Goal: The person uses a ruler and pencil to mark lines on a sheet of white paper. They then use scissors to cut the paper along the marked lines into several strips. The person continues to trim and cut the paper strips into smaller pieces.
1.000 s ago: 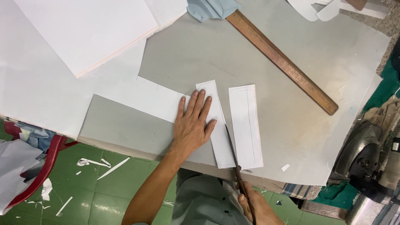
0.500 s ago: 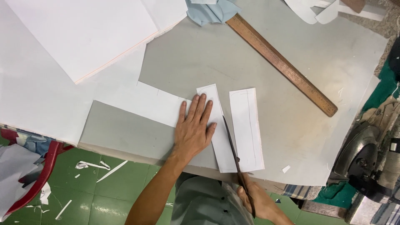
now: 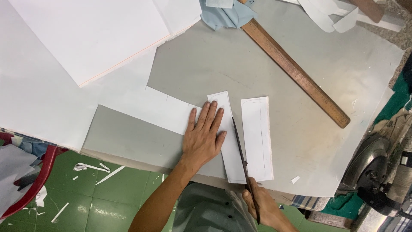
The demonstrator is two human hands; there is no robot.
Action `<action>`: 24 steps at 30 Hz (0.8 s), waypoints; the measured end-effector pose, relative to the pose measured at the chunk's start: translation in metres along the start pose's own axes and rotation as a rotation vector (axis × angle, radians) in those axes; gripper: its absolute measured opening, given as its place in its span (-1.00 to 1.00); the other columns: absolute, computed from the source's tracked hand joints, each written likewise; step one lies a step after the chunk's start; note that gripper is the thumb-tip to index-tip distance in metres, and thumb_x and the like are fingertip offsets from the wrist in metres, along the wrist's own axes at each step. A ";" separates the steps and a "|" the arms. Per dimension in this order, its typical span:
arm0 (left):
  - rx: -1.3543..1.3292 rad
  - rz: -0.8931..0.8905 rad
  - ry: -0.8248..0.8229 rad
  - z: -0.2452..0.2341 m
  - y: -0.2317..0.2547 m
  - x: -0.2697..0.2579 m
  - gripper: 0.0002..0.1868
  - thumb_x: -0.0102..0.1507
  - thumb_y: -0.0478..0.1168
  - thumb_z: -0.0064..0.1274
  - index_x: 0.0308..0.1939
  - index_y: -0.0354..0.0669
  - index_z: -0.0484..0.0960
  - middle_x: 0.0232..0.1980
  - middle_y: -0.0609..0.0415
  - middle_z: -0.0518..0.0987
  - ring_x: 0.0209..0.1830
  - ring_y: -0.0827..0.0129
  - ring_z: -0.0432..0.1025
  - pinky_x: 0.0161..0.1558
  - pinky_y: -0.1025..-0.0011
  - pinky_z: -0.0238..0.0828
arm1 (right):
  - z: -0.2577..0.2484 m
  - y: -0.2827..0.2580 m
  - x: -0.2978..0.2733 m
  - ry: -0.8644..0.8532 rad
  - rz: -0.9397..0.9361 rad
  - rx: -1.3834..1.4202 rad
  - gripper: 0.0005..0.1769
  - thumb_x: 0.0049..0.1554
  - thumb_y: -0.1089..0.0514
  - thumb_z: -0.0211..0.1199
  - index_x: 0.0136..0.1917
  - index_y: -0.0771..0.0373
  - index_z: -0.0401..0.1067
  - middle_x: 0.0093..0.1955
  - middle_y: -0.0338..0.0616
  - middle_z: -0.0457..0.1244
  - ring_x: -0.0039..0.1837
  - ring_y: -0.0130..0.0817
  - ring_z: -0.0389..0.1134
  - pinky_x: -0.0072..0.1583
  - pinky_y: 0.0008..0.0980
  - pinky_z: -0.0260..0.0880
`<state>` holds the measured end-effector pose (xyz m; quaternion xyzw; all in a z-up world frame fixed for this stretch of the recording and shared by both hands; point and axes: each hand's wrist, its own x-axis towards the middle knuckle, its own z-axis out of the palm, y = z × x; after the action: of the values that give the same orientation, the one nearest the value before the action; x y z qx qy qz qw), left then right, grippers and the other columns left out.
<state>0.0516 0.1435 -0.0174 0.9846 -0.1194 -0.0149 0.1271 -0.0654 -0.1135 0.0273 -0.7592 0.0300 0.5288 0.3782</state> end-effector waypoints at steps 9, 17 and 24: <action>-0.013 0.002 0.033 -0.004 0.000 0.002 -0.34 0.47 0.13 -0.28 0.57 -0.12 0.24 0.64 -0.07 0.14 0.66 0.17 0.02 0.60 0.02 -0.18 | -0.015 -0.023 -0.008 -0.109 0.175 0.063 -0.33 0.16 -0.47 -0.20 0.10 0.13 0.29 -0.42 -0.33 0.11 -0.41 -0.49 0.09 -0.31 -0.39 0.13; 0.017 -0.003 0.030 -0.004 -0.002 0.001 -0.31 0.48 0.13 -0.33 0.58 -0.21 0.21 0.66 -0.04 0.11 0.67 0.22 -0.04 0.62 0.05 -0.20 | -0.019 -0.035 0.019 0.022 -0.080 0.025 -0.47 0.31 -0.30 -0.24 -0.08 0.18 0.23 -0.47 -0.34 -0.01 -0.41 -0.48 -0.10 -0.29 -0.31 -0.08; 0.003 -0.007 0.015 -0.004 -0.003 0.002 -0.29 0.47 0.15 -0.33 0.59 -0.20 0.18 0.67 -0.02 0.09 0.68 0.23 -0.06 0.62 0.06 -0.22 | -0.014 -0.033 0.029 0.085 -0.074 -0.036 -0.46 0.30 -0.31 -0.24 -0.05 0.19 0.25 -0.48 -0.30 0.06 -0.43 -0.44 -0.01 -0.32 -0.30 0.01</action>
<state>0.0546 0.1464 -0.0138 0.9852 -0.1151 -0.0077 0.1267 -0.0267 -0.0885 0.0231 -0.7883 0.0085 0.4823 0.3819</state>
